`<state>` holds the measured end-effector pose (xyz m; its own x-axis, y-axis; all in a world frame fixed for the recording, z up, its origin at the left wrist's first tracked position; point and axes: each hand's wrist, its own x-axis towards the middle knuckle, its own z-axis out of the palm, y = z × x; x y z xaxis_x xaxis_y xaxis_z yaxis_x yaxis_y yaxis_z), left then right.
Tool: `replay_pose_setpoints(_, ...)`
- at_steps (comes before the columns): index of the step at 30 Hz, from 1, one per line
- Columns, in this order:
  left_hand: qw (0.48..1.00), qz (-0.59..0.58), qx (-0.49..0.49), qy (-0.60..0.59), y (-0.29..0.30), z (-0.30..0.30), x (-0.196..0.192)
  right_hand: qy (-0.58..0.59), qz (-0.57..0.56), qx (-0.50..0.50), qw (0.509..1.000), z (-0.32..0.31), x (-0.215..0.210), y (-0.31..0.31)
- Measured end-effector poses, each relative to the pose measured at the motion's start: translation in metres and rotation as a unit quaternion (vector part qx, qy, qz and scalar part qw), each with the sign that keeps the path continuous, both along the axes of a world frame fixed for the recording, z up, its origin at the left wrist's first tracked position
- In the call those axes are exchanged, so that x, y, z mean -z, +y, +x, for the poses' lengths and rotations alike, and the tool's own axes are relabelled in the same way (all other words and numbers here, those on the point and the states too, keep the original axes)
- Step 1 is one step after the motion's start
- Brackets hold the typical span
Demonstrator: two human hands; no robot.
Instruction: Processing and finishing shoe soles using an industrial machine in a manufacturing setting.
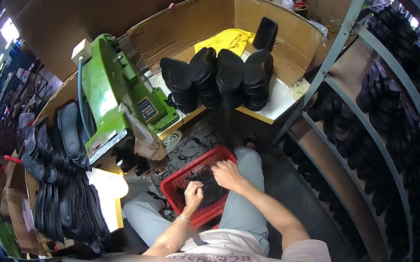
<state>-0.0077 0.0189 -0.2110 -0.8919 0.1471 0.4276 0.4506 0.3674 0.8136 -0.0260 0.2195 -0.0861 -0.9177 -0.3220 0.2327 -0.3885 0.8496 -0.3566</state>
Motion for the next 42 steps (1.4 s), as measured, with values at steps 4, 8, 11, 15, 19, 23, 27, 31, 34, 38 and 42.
replay_pose_setpoints(4,0.972,-0.088,-0.179,-0.123,-0.054,0.036,0.053,-0.173,-0.098,0.063,0.978,0.065,0.070,0.004)
replay_pose_setpoints(8,0.966,-0.059,-0.191,-0.164,-0.047,0.032,0.054,-0.133,-0.124,0.058,0.982,0.101,0.084,0.010)
replay_pose_setpoints(11,0.964,-0.008,-0.167,-0.207,-0.029,0.012,0.033,-0.131,-0.194,0.095,0.968,0.099,0.088,0.003)
replay_pose_setpoints(15,0.955,0.125,-0.100,-0.251,0.016,-0.027,-0.013,-0.213,-0.285,0.154,0.922,0.086,0.092,0.010)
replay_pose_setpoints(19,0.954,0.161,-0.068,-0.243,0.044,-0.050,-0.074,-0.240,-0.366,0.165,0.884,0.083,0.103,0.025)
replay_pose_setpoints(23,0.946,0.225,-0.013,-0.233,0.074,-0.075,-0.142,-0.190,-0.502,0.244,0.808,0.059,0.084,0.059)
replay_pose_setpoints(27,0.916,0.273,0.087,-0.280,0.132,-0.127,-0.190,0.026,-0.577,0.284,0.765,-0.005,0.012,0.126)
replay_pose_setpoints(31,0.865,0.349,0.021,-0.360,0.192,-0.179,-0.183,0.068,-0.599,0.312,0.735,-0.071,-0.044,0.178)
replay_pose_setpoints(34,0.874,0.333,-0.070,-0.347,0.230,-0.187,-0.175,0.026,-0.599,0.336,0.727,-0.105,-0.051,0.205)
replay_pose_setpoints(38,0.870,0.327,-0.060,-0.364,0.252,-0.163,-0.171,-0.010,-0.587,0.347,0.732,-0.127,-0.053,0.252)
replay_pose_setpoints(42,0.885,0.278,0.027,-0.373,0.226,-0.191,-0.191,-0.075,-0.613,0.336,0.711,-0.150,-0.078,0.281)
